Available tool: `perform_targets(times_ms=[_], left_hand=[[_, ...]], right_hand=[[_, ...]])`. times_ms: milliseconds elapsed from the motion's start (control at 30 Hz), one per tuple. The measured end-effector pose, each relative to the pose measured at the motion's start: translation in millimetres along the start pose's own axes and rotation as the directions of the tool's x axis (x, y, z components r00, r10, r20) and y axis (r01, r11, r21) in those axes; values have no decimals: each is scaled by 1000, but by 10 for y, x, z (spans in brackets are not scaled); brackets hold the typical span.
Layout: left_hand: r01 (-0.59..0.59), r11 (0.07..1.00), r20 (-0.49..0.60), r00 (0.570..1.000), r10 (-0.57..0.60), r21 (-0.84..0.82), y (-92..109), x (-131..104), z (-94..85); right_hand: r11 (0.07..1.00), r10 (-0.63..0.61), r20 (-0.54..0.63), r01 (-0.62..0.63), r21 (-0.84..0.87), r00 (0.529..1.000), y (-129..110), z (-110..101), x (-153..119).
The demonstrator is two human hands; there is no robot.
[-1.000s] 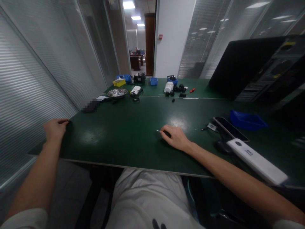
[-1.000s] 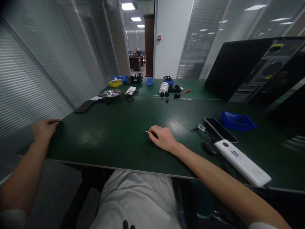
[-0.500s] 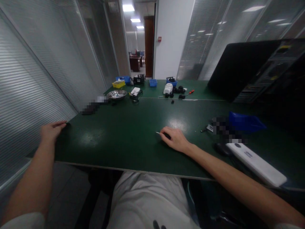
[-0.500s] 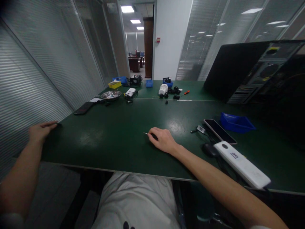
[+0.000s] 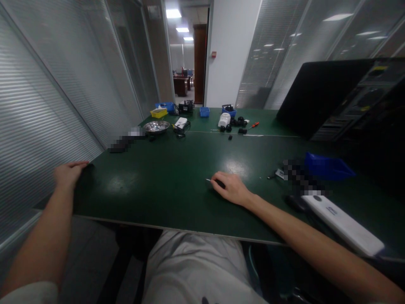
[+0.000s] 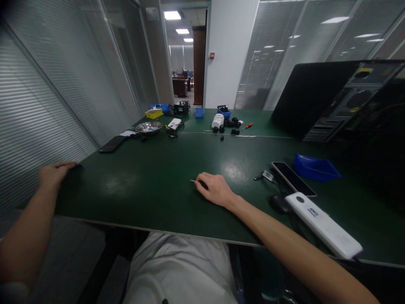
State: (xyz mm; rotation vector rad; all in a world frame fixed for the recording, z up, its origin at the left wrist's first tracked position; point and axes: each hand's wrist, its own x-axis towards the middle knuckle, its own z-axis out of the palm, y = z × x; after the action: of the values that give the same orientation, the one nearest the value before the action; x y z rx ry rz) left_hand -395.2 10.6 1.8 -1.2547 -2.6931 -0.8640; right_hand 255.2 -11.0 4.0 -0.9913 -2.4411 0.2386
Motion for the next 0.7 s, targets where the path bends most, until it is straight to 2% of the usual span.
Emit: perform_targets(times_ms=[67,100,200,267,433,600,700], left_hand=[[80,996,19,997,-80,-25,42,-49,-55],[68,998,18,998,-68,-5,62,-73,-76],[-103,983,-4,994,105,154,105,-128,-96],[-181,949,29,983,179,258,117,-147,-79],[-230,905,98,973,208,359,129,-205,-44],[-358,819,142,933,330,448,209,-307,-75],[-357,810,154,934,322,466,273,-339,-93]], right_hand=[[1000,5,2,-5,5,1000,0,1,1],[1000,8,1,-8,7,1000,0,0,2],[1000,13,-2,-13,13,1000,1,-9,3],[1000,12,2,-12,18,1000,3,-15,4],[1000,8,4,-8,12,1000,15,-7,7],[1000,8,3,-8,13,1000,24,2,4],[1000,0,11,0,6,1000,21,-5,0]])
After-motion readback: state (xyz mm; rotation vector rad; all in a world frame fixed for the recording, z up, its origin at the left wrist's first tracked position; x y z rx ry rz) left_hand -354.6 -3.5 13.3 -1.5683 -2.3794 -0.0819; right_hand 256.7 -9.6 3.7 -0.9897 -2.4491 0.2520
